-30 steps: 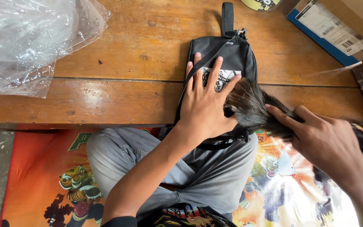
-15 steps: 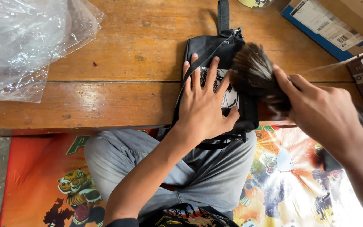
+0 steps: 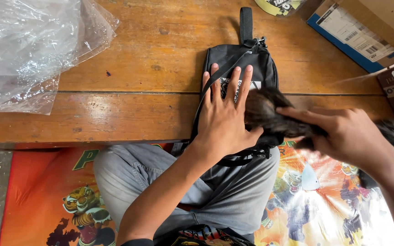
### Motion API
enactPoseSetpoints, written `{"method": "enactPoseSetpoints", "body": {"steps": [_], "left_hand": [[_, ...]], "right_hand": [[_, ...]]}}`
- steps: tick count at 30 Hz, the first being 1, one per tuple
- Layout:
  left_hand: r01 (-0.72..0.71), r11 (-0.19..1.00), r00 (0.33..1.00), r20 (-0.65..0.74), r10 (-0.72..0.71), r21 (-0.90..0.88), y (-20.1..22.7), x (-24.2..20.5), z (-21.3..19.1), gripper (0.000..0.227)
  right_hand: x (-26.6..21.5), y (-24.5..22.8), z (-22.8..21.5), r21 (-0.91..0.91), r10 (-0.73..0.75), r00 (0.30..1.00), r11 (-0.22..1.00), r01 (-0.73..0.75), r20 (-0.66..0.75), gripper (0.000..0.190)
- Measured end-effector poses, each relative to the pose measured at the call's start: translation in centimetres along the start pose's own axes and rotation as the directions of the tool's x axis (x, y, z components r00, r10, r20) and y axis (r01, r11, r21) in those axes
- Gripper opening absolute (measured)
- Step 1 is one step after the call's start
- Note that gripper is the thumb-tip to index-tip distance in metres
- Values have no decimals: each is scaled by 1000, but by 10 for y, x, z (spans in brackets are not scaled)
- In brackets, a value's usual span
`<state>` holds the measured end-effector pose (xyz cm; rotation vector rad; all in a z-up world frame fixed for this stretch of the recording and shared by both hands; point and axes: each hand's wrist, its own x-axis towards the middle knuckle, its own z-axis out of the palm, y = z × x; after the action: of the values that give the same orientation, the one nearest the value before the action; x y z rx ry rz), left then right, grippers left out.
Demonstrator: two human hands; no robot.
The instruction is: Inspecting a shoulder bag with a caliper and cleaning it with a feather duster.
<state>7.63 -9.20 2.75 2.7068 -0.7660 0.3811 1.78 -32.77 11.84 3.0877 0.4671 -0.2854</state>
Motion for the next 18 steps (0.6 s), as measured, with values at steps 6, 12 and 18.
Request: {"method": "enactPoseSetpoints", "body": {"steps": [6, 12, 18], "left_hand": [[-7, 998, 999, -41, 4, -67, 1, -1, -3, 116], [-14, 998, 997, -70, 10, -61, 2, 0, -2, 107], [-3, 1000, 1000, 1, 3, -12, 2, 1, 2, 119]], "right_hand": [[31, -1, 15, 29, 32, 990, 999, -28, -137, 79], [25, 24, 10, -322, 217, 932, 895, -309, -291, 80], [-5, 6, 2, 219, 20, 1000, 975, -18, -5, 79]]}}
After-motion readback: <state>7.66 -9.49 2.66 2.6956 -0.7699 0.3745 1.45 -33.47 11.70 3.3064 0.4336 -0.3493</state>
